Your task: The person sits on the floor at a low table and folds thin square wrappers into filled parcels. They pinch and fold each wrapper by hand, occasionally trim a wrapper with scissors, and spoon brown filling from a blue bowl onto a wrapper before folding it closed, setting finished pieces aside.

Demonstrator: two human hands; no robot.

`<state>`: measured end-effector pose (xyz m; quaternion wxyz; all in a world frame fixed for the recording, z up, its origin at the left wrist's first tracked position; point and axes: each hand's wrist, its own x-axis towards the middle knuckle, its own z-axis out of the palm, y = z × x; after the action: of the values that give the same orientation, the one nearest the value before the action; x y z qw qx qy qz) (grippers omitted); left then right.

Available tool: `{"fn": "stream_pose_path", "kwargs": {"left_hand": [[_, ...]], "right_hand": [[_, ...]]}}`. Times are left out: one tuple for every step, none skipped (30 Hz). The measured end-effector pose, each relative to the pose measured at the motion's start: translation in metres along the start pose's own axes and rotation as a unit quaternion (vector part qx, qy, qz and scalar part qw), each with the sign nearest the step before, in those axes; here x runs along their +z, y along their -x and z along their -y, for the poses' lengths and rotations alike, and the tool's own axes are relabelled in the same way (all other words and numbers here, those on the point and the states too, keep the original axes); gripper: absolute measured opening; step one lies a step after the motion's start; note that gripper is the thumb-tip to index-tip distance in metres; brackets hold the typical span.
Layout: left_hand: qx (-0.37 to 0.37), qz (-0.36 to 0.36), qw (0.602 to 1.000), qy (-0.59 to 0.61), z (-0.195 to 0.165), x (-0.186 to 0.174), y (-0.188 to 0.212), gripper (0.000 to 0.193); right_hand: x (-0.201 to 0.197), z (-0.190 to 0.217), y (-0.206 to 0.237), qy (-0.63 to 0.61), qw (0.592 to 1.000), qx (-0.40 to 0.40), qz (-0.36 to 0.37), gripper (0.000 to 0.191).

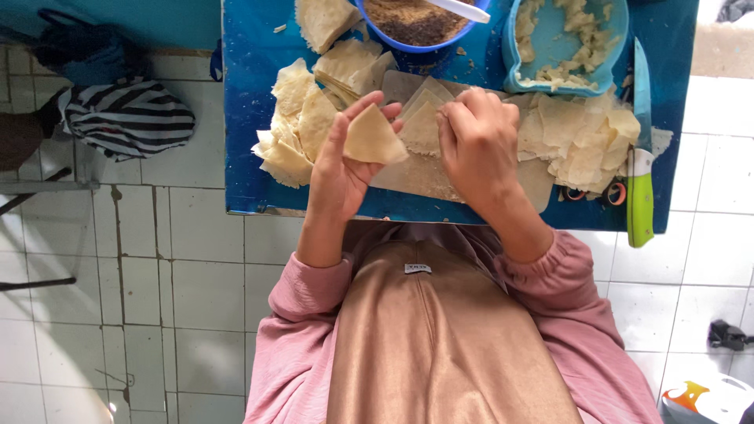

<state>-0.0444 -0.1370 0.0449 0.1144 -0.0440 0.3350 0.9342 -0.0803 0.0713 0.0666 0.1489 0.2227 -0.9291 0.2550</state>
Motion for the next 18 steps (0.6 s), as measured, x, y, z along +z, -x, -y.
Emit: {"fn": "stream_pose_path", "kwargs": {"left_hand": [[-0.009,0.014,0.999,0.031,-0.001,0.001,0.0,0.069],[-0.02,0.028,0.997,0.063,0.0,0.003,0.001,0.074],[-0.033,0.043,0.994,0.094,0.001,0.006,0.002,0.08],[-0.039,0.05,0.991,0.116,0.002,0.009,0.003,0.081],[-0.046,0.058,0.988,0.138,0.005,0.013,0.004,0.083],[-0.054,0.068,0.983,0.159,0.006,0.015,0.005,0.084],[-0.058,0.082,0.982,0.159,0.006,0.017,0.006,0.084],[-0.062,0.094,0.981,0.158,0.007,0.019,0.008,0.084],[-0.064,0.107,0.979,0.158,0.007,0.019,0.009,0.084],[-0.063,0.112,0.979,0.159,0.007,0.018,0.009,0.083],[-0.062,0.115,0.978,0.16,0.007,0.017,0.009,0.082],[-0.063,0.118,0.978,0.161,0.007,0.015,0.01,0.082],[-0.066,0.105,0.984,0.129,0.009,0.014,0.01,0.077],[-0.07,0.093,0.988,0.097,0.011,0.012,0.01,0.073],[-0.073,0.08,0.992,0.065,0.014,0.011,0.009,0.07],[-0.061,0.071,0.995,0.018,0.017,0.01,0.009,0.066],[-0.048,0.063,0.996,-0.029,0.021,0.01,0.009,0.063],[-0.035,0.052,0.995,-0.076,0.025,0.009,0.009,0.06]], "right_hand": [[-0.006,0.007,0.003,-0.049,0.998,-0.023,-0.026,0.013],[-0.01,0.016,0.007,-0.097,0.993,-0.043,-0.051,0.016],[-0.01,0.024,0.007,-0.144,0.987,-0.068,-0.035,0.021],[-0.01,0.029,0.007,-0.188,0.978,-0.092,-0.021,0.026],[-0.01,0.033,0.008,-0.231,0.966,-0.116,-0.009,0.031],[-0.008,0.034,0.006,-0.232,0.967,-0.108,0.001,0.028],[-0.005,0.034,0.004,-0.233,0.967,-0.1,0.011,0.025],[-0.002,0.033,0.003,-0.236,0.967,-0.093,0.022,0.022],[0.001,0.03,0.003,-0.263,0.961,-0.078,0.022,0.019],[0.002,0.025,0.004,-0.291,0.954,-0.065,0.024,0.016],[0.004,0.021,0.006,-0.32,0.946,-0.051,0.028,0.014],[0.007,0.018,0.009,-0.363,0.93,-0.012,0.049,0.011],[0.01,0.014,0.012,-0.404,0.912,0.028,0.069,0.009],[0.012,0.01,0.014,-0.442,0.89,0.066,0.088,0.008],[0.015,0.007,0.016,-0.487,0.86,0.119,0.094,0.009],[0.017,0.003,0.017,-0.53,0.825,0.171,0.098,0.011],[0.019,0.0,0.016,-0.569,0.785,0.22,0.103,0.012],[0.02,-0.004,0.016,-0.622,0.742,0.24,0.076,0.011]]}}
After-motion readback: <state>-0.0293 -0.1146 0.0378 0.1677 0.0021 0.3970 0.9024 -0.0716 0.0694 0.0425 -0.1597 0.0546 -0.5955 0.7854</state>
